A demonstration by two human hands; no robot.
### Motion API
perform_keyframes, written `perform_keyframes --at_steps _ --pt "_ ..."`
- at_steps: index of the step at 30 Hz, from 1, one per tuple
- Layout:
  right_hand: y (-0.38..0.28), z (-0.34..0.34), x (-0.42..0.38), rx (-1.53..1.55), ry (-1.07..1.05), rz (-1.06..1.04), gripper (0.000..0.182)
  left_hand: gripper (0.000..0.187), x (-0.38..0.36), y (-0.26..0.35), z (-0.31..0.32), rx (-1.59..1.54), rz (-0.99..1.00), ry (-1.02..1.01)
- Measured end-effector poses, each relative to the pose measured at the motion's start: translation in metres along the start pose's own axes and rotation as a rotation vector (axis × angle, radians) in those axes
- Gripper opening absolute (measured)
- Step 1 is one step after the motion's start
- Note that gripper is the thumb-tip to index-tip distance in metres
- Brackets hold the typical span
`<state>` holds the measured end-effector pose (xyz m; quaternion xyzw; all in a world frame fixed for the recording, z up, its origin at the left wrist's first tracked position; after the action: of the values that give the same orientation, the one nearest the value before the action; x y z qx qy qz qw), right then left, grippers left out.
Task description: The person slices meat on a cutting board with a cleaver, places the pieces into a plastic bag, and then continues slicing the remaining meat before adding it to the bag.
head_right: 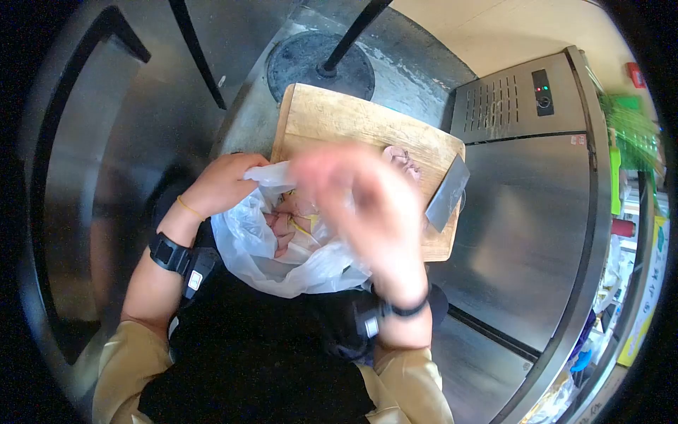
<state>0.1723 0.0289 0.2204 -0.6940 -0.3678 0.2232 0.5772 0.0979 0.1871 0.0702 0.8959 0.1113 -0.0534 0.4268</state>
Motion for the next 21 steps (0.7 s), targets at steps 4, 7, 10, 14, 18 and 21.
perform_keyframes --at_steps 4,7,10,14,18,21 --pt "0.173 -0.03 0.036 -0.771 -0.059 0.346 0.024 0.028 0.002 0.001 -0.002 0.011 -0.012 -0.007" --pt "0.196 -0.022 0.035 -0.874 -0.077 0.408 0.023 0.029 0.0 -0.001 0.0 -0.006 -0.027 -0.022" --pt "0.191 -0.015 0.04 -0.952 -0.12 0.451 0.021 0.029 0.001 0.001 0.0 0.011 -0.041 -0.035" --pt "0.19 -0.019 0.043 -0.921 -0.181 0.507 0.018 0.029 0.002 0.001 0.002 0.018 -0.049 -0.025" --pt "0.179 -0.037 0.023 -0.69 0.065 0.364 0.012 0.028 0.002 -0.001 0.004 -0.002 -0.07 -0.013" --pt "0.127 -0.036 -0.011 -0.386 0.188 0.267 0.01 0.029 0.003 -0.001 0.003 0.017 -0.062 0.0"
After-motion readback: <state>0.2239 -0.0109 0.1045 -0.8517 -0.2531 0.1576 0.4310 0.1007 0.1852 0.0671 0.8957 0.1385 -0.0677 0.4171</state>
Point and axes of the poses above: each hand's wrist, its own x-axis towards the middle knuckle, its own z-axis out of the palm, y = z × x, the point moved 6 cm from there along x, towards the middle knuckle, and after that the axes turned 4 degrees about x, right-handed, at the moved point
